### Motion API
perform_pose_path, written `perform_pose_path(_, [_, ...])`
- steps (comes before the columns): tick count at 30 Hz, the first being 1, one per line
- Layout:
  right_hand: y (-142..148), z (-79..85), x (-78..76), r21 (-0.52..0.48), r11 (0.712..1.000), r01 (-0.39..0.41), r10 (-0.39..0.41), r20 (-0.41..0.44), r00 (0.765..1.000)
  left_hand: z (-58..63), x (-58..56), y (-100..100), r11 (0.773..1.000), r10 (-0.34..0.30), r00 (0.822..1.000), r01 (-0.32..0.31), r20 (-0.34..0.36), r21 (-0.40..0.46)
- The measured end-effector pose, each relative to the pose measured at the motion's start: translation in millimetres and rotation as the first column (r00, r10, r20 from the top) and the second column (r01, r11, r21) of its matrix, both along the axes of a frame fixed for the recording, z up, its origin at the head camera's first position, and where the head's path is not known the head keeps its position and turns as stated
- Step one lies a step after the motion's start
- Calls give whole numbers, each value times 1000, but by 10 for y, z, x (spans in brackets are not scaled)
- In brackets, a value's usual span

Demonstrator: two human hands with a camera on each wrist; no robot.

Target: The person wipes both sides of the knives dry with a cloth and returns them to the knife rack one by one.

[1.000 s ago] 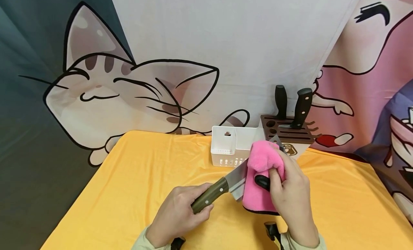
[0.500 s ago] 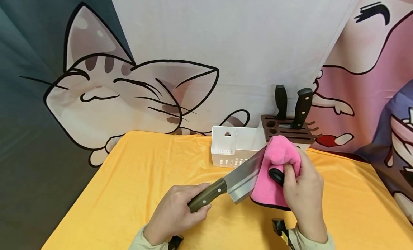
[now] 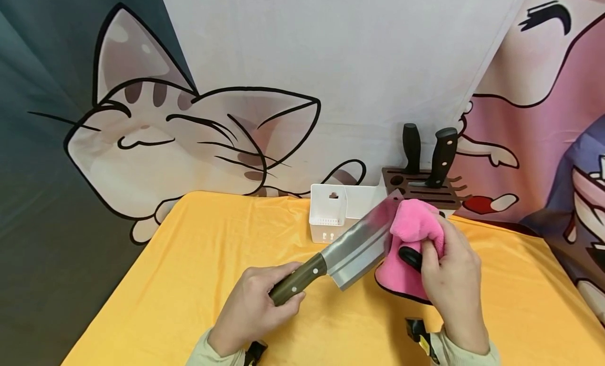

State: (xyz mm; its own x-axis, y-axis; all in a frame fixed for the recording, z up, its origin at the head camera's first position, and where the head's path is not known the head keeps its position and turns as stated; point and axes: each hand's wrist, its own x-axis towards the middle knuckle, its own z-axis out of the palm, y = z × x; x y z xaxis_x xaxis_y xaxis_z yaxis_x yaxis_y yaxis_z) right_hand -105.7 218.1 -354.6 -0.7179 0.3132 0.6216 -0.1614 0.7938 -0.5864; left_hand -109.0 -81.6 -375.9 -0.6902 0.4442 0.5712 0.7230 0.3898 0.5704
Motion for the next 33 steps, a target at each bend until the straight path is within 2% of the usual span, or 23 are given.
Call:
perform_pose_path(5, [9,-8,2,49,995,-91,91,3,996,-5,-13,-18,1000,23,1000,-23,-9,10])
perform_pose_path(13, [-16,11,15,111,979,-168,172,-23,985,-11,-28,-27,998,54,999,-54,5,39])
perform_pose_path(20, [-68,21,31,174,946,-272,273,18,962,1,-27,-38,994,105,993,-106,51,24])
perform_pose_path(27, [-136,19,55,201,912,-358,352,65,934,-5,-41,-31,993,106,993,-108,46,56])
perform_pose_path(33, [-191,21,72,238,880,-411,395,114,912,-31,-57,-47,991,125,990,-128,64,38])
